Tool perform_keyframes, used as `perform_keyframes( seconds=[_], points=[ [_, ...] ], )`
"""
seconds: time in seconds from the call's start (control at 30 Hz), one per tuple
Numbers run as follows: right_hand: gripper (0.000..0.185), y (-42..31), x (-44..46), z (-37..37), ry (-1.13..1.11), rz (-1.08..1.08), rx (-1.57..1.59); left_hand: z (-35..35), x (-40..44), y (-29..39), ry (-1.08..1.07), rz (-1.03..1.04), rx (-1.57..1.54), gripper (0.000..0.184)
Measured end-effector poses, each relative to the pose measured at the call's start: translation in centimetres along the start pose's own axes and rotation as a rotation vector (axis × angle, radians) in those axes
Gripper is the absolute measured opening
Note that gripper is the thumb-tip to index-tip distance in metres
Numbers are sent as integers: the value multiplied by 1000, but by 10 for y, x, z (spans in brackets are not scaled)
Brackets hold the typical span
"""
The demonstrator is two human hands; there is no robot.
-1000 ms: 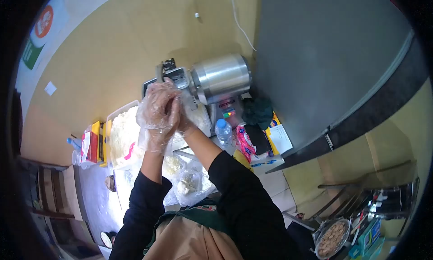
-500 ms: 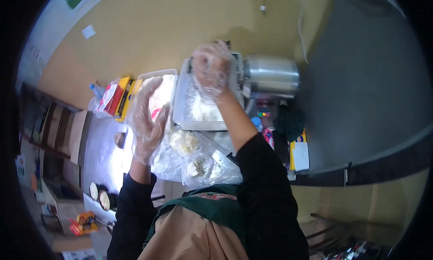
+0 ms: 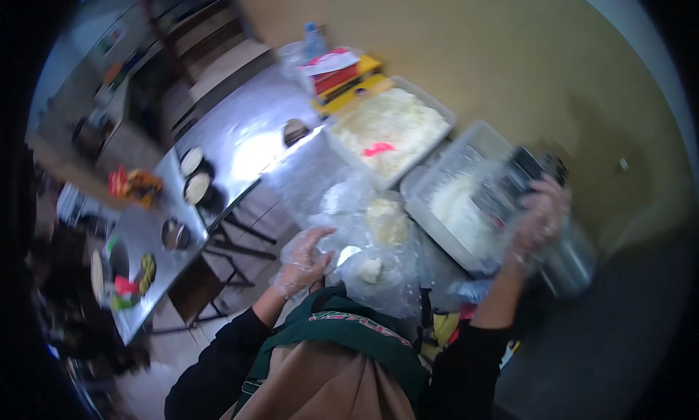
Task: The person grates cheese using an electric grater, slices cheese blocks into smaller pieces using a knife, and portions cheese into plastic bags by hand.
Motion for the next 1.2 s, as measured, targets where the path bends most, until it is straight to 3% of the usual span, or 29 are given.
perform_keyframes(
  seconds=[0.03,0.1,0.27,0.37,0.63,0.67,0.83,1.03,1.2],
  points=[
    [47,8,9,-3,15,55,35,1,-5,1,-26,12,14,45],
    [46,39,30,-12,-61,-148,258,0,-14,0,-26,-8,41,43],
    [54,69,85,-27,8,27,85,7,-23,-7,-97,-83,14,40],
    [56,90,110,-42,-128,-290,91,11,-26,-13,-69,-70,-15,39],
    [53,132,152,-65,-71,30,-79,11,-26,-12,-154,-99,1,40],
    [53,142,157,-67,-69,64,-94,17,-30,-16,-78,-57,-5,40],
    [55,187,180,-64,-86,248,-137,17,-37,-22,-99,-53,22,39],
    [60,232,210,-65,-60,527,-120,21,-40,-18,-250,-115,83,42],
    [66,251,236,-69,-140,681,-221,45,-44,-22,-464,-210,71,54]
  ],
)
Point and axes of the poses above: each hand's wrist, its own x-axis towards the middle knuckle, its own z-axis out of the palm, y = z × x, the point moved 5 cm from there along x, towards the middle knuckle, and after that the axes turned 9 degrees about x, right-handed, at the moved point
